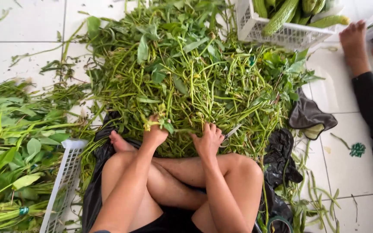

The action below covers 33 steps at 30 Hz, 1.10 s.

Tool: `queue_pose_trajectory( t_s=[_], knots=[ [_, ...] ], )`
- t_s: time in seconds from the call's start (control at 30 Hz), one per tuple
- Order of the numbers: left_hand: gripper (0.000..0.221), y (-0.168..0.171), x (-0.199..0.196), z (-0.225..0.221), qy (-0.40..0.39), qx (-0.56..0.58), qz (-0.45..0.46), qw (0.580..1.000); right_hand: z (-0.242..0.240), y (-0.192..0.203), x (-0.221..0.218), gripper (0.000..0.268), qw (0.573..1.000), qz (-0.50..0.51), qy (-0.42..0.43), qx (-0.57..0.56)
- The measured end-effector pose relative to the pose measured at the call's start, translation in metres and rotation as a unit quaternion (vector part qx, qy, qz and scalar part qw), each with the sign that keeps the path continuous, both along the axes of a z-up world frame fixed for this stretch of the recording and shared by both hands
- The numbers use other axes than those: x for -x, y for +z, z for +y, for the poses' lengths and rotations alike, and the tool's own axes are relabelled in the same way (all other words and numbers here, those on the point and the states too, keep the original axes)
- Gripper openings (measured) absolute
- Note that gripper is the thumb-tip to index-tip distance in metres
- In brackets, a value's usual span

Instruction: Sorting through a pile of water spinach, aligning the stems, and bundling them together using green tape.

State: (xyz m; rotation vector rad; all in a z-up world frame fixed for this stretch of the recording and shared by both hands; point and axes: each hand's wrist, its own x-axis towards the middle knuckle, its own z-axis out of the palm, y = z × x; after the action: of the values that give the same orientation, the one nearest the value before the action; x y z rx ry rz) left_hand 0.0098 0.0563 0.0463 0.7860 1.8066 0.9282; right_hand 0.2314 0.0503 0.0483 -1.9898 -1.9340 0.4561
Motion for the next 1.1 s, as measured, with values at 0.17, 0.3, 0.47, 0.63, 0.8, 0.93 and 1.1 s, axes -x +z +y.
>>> queue_pose_trajectory(
  t_s=[0.17,0.3,0.47,0.63,0.8,0.93,1.1],
  knots=[
    [0.068,-0.087,0.005,0.014,-0.135,0.193,0.093,0.967,0.007,-0.036,-0.002,0.080,0.996,-0.064,-0.053,0.013],
    [0.056,-0.033,-0.005,0.017,-0.167,0.033,0.132,0.977,0.012,-0.029,-0.004,0.080,0.995,-0.071,-0.047,0.058],
    [0.047,0.065,-0.023,-0.010,-0.134,0.003,0.079,0.988,-0.003,0.007,-0.007,0.051,0.997,-0.050,-0.010,0.060],
    [0.070,0.076,-0.033,-0.011,-0.113,0.048,0.116,0.986,-0.014,0.002,-0.045,0.029,0.998,0.048,0.027,0.038],
    [0.066,0.128,-0.102,-0.049,-0.093,0.031,0.099,0.990,-0.048,0.050,-0.083,0.025,0.970,0.239,0.005,0.032],
    [0.073,0.152,-0.173,-0.055,-0.098,0.047,0.047,0.993,-0.061,0.042,-0.111,0.041,0.904,0.428,-0.022,0.005],
    [0.066,0.142,-0.227,-0.036,-0.113,0.033,0.058,0.991,-0.050,0.019,-0.120,0.048,0.743,0.657,-0.114,0.050]
  ],
)
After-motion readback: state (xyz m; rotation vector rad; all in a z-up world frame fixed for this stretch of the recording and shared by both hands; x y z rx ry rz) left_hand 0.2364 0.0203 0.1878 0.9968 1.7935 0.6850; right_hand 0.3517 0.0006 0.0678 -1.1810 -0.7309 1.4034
